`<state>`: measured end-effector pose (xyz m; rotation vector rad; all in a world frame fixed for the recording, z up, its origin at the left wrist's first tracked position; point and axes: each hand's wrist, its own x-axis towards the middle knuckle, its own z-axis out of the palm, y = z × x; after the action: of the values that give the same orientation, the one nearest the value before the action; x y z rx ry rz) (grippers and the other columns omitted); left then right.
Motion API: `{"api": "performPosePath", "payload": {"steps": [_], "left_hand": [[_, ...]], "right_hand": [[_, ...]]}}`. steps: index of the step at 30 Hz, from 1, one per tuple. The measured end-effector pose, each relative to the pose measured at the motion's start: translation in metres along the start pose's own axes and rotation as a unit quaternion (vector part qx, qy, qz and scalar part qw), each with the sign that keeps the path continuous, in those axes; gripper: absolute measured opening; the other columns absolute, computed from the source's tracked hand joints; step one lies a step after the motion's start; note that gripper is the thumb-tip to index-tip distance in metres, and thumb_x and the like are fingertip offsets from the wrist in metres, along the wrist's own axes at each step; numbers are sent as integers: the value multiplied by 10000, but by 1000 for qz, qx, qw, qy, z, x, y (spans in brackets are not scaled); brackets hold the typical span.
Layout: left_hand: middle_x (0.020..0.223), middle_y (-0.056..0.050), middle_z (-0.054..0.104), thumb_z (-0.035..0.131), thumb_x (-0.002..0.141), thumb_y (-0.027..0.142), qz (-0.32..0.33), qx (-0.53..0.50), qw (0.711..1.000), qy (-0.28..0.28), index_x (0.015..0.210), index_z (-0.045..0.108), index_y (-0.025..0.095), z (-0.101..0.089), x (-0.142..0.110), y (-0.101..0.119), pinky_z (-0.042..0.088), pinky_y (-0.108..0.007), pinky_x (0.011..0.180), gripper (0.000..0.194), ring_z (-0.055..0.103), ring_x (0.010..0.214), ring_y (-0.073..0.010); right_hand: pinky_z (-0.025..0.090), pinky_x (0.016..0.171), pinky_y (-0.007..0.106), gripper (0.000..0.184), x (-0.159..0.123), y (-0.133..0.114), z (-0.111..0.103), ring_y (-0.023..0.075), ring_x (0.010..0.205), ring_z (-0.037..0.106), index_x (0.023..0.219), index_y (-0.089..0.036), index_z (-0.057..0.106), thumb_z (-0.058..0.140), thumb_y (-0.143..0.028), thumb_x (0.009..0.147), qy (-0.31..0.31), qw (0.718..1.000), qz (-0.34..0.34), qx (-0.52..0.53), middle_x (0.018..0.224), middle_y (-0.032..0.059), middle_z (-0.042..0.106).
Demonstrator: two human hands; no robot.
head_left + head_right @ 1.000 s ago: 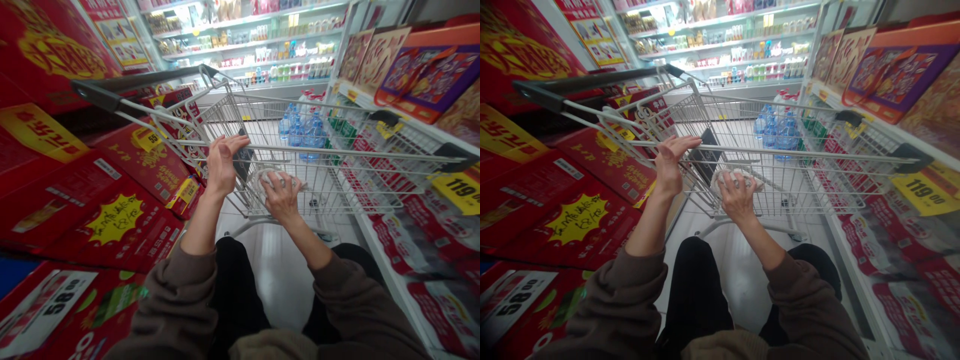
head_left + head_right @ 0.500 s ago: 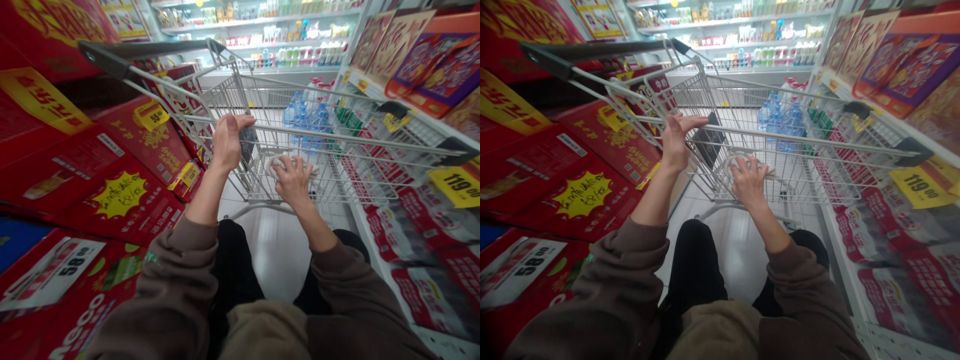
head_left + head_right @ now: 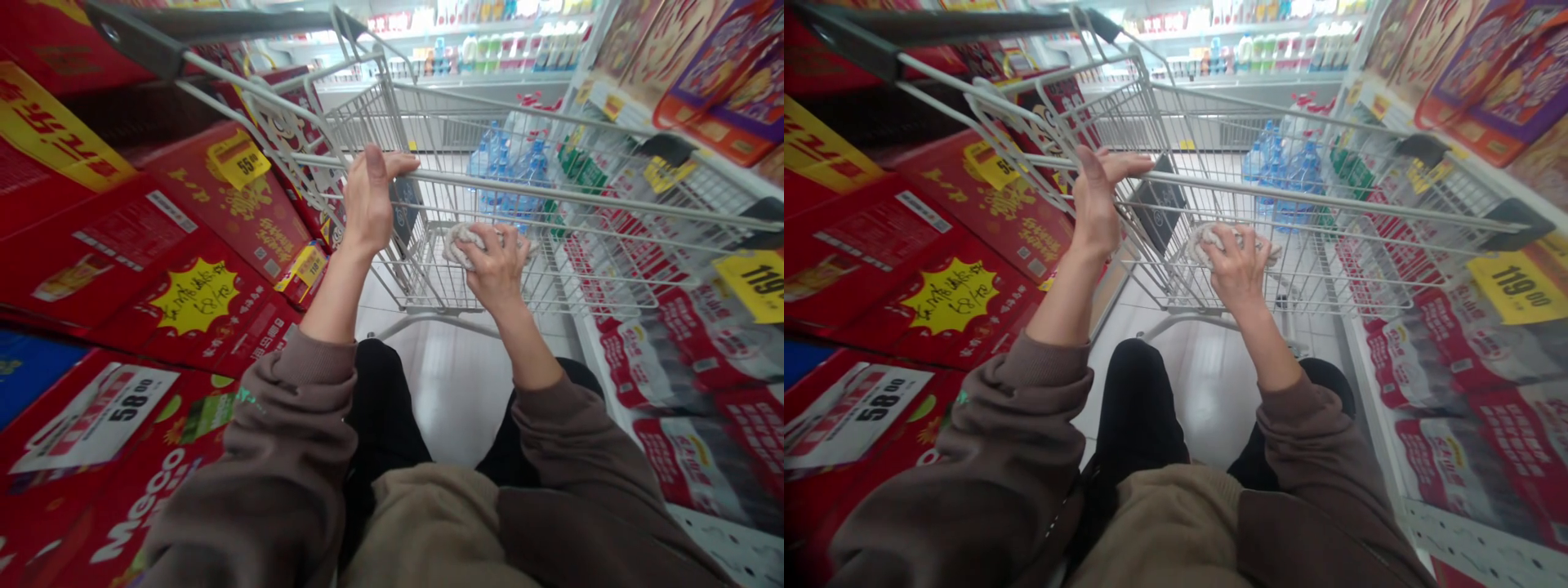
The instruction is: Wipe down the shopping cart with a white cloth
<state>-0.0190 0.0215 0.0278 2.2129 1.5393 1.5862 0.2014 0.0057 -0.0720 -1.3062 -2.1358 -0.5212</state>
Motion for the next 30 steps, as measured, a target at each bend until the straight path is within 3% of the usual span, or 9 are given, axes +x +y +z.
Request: {"api": "performPosePath", "payload": {"steps": [4, 6, 10, 13, 17, 21, 23, 27, 30], "left_hand": [[1122, -36, 746, -151, 929, 730, 34, -5, 999, 14, 1081, 760, 327, 2, 3, -9, 299, -538, 1250, 1008, 595, 1325, -253], [1140, -44, 751, -114, 932, 741, 51, 1, 998, 22, 1094, 756, 340, 3, 3, -13, 317, -527, 1243, 971, 602, 1310, -257], [1177, -40, 744, -113, 944, 713, 76, 31, 996, 26, 1132, 735, 356, 5, 0, -16, 327, -517, 1234, 938, 608, 1293, -248], [1212, -37, 730, -132, 950, 682, 85, 60, 994, 21, 1178, 709, 359, 5, -2, -13, 316, -509, 1239, 929, 596, 1304, -239], [1253, -36, 713, -106, 967, 657, 85, 108, 990, 4, 1260, 664, 366, 4, -4, -9, 258, -501, 1267, 874, 559, 1339, -236], [1303, -42, 690, 1, 997, 650, 82, 159, 983, -25, 1300, 646, 360, 6, -2, 0, 182, -514, 1289, 769, 479, 1412, -257], [1349, -47, 666, 68, 1010, 649, 90, 177, 979, -53, 1325, 634, 347, 12, -2, 9, 147, -537, 1291, 714, 430, 1451, -276], [1491, -46, 569, 181, 1026, 626, 131, 201, 964, -113, 1468, 518, 329, 34, -8, 28, 103, -536, 1296, 630, 360, 1506, -287], [1585, -59, 471, 326, 1004, 636, 148, 214, 959, -112, 1553, 410, 310, 51, -15, 33, 48, -533, 1306, 644, 290, 1545, -304]], "right_hand": [[333, 888, 473, 346, -4, 4, -12, 335, 1220, 448, 1077, -244, 732, 511, -83, 865, -87, 995, -38, 18, 1332, 74, 622], [336, 865, 461, 362, -4, 8, -18, 333, 1204, 463, 1080, -263, 737, 514, -84, 858, -96, 994, -51, 31, 1332, 66, 625], [327, 931, 501, 457, -2, 15, -20, 360, 1282, 422, 1266, -333, 674, 543, -126, 879, 0, 1000, -16, 27, 1451, 49, 560], [297, 991, 538, 474, -1, 17, -11, 368, 1313, 403, 1293, -339, 662, 552, -131, 880, 51, 999, 3, 7, 1470, 49, 549], [289, 985, 552, 418, -3, 18, 2, 363, 1280, 422, 1194, -316, 712, 584, -132, 841, 42, 999, -3, 18, 1400, 54, 600], [315, 937, 514, 340, -7, 24, 1, 328, 1202, 461, 1050, -286, 740, 605, -126, 781, 8, 998, -26, 51, 1303, 40, 649], [321, 932, 502, 344, -8, 28, -2, 319, 1192, 469, 1048, -291, 738, 605, -126, 777, 17, 997, -34, 63, 1301, 34, 651], [298, 989, 544, 400, -10, 36, 0, 345, 1257, 448, 1159, -302, 715, 599, -133, 815, 98, 994, -23, 46, 1387, 53, 618], [286, 1003, 548, 380, -14, 40, 11, 336, 1258, 461, 1151, -306, 711, 587, -138, 834, 108, 993, -35, 31, 1378, 41, 634]]}}
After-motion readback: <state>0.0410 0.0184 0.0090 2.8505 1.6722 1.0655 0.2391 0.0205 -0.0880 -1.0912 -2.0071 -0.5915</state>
